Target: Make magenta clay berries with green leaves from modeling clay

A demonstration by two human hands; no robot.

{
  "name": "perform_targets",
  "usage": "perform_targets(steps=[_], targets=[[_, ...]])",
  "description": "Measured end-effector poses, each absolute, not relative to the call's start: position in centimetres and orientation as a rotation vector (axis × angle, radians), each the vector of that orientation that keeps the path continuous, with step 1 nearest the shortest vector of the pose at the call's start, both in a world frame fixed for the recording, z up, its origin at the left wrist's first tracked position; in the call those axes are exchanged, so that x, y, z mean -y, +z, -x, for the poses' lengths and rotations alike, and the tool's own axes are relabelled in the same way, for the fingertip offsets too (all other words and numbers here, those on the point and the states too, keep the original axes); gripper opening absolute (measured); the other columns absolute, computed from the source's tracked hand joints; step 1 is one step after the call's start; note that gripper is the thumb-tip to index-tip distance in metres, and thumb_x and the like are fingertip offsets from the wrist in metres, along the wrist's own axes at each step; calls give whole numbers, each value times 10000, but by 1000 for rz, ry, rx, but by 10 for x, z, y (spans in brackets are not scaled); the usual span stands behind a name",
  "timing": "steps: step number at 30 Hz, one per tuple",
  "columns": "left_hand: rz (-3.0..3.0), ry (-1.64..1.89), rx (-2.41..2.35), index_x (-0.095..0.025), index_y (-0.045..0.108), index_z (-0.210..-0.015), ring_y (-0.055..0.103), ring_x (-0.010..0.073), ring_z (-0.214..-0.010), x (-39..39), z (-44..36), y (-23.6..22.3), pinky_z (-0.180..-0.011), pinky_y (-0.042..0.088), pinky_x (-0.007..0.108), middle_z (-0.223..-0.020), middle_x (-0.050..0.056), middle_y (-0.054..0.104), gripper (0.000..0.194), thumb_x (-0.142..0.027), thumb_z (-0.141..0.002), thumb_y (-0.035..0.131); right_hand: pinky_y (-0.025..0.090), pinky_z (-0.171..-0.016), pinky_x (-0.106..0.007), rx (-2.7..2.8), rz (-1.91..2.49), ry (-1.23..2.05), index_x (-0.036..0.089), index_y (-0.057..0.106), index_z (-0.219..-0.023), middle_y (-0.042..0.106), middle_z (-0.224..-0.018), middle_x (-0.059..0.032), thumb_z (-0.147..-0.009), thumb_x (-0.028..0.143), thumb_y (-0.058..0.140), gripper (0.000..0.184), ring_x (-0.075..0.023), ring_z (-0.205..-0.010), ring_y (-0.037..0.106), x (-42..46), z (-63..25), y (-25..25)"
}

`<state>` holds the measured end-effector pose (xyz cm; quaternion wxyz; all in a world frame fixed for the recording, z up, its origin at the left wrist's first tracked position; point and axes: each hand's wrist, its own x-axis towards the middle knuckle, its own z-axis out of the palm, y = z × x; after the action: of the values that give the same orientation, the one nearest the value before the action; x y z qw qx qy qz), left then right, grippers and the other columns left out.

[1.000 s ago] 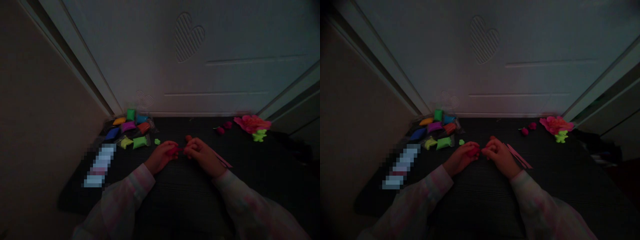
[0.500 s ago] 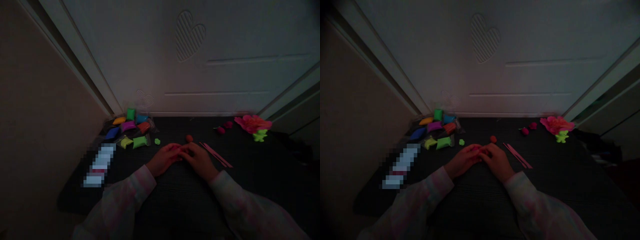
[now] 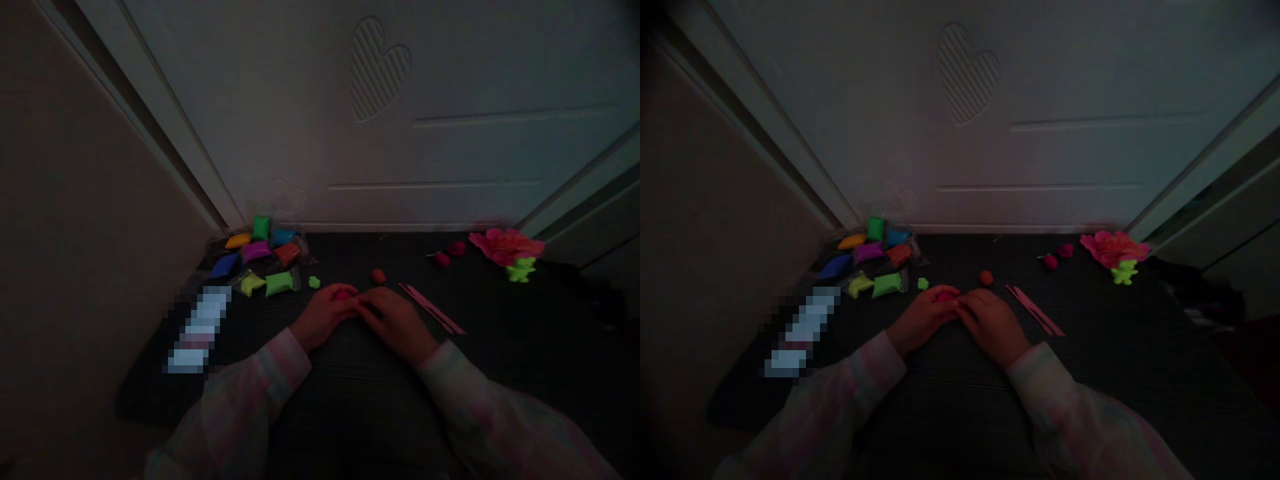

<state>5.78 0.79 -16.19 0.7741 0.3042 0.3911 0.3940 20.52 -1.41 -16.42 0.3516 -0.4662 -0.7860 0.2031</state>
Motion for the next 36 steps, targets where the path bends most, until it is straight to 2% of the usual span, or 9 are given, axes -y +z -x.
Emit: perform_targets(steps=[6,9,13,15,17,19,24,28,36], targets=[[-679,829,-881,-119,550,-787,571,82,-642,-11,-56,-163,-687,478,239,-684,2,589,186,-69,-630,635,445,-743,-355,1975,1239,689,186,600,-797,620,-817,-71,-791,205,472,129,-195,-781,569,14,-206,-157],[-699,822,-898,-117,550,-778,580,89,-626,-12,-56,-163,-666,479,234,-665,3,591,177,-61,-627,623,447,-643,-304,1896,1261,840,184,594,-752,609,-722,-41,-781,256,496,126,-160,-678,564,13,-207,-151],[-729,829,-919,-122,536,-762,568,87,-562,-12,-58,-164,-601,468,223,-618,-4,588,170,-55,-623,609,402,-483,-243,1541,1053,1400,187,552,-674,542,-567,11,-751,423,525,249,-99,-493,493,18,-212,-140],[-736,840,-919,-126,528,-749,569,93,-572,-11,-59,-164,-591,465,224,-620,-2,587,157,-65,-627,605,385,-458,-246,1325,883,1646,192,512,-623,500,-526,29,-677,514,573,333,-85,-442,449,21,-215,-136],[-735,849,-908,-128,522,-743,578,103,-604,-11,-59,-164,-604,469,236,-652,8,593,147,-81,-631,605,379,-457,-251,1234,791,1741,195,495,-599,482,-513,37,-619,539,616,365,-84,-437,438,22,-218,-134],[-729,853,-892,-129,517,-744,583,108,-633,-11,-58,-164,-621,474,247,-692,18,601,149,-95,-632,608,386,-491,-249,1232,840,1710,193,509,-613,500,-540,31,-632,468,642,306,-88,-480,459,19,-219,-135],[-722,880,-863,-139,512,-740,561,94,-637,-10,-57,-162,-607,454,231,-672,-5,575,175,-131,-616,636,426,-640,-255,1449,1249,1285,202,526,-777,542,-717,11,-720,283,568,107,-107,-668,524,9,-212,-149],[-722,888,-835,-143,512,-736,544,86,-622,-10,-56,-163,-604,433,228,-664,-15,563,187,-147,-604,645,439,-641,-270,1540,1270,1272,206,531,-1007,554,-754,10,-717,270,555,298,-122,-686,540,10,-206,-159],[-735,860,-783,-137,524,-740,526,81,-632,-9,-55,-161,-606,389,213,-677,-14,564,206,-149,-585,660,432,-654,-293,1635,1361,1212,183,597,-940,593,-733,-3,-715,279,575,245,-141,-676,548,8,-205,-162]])
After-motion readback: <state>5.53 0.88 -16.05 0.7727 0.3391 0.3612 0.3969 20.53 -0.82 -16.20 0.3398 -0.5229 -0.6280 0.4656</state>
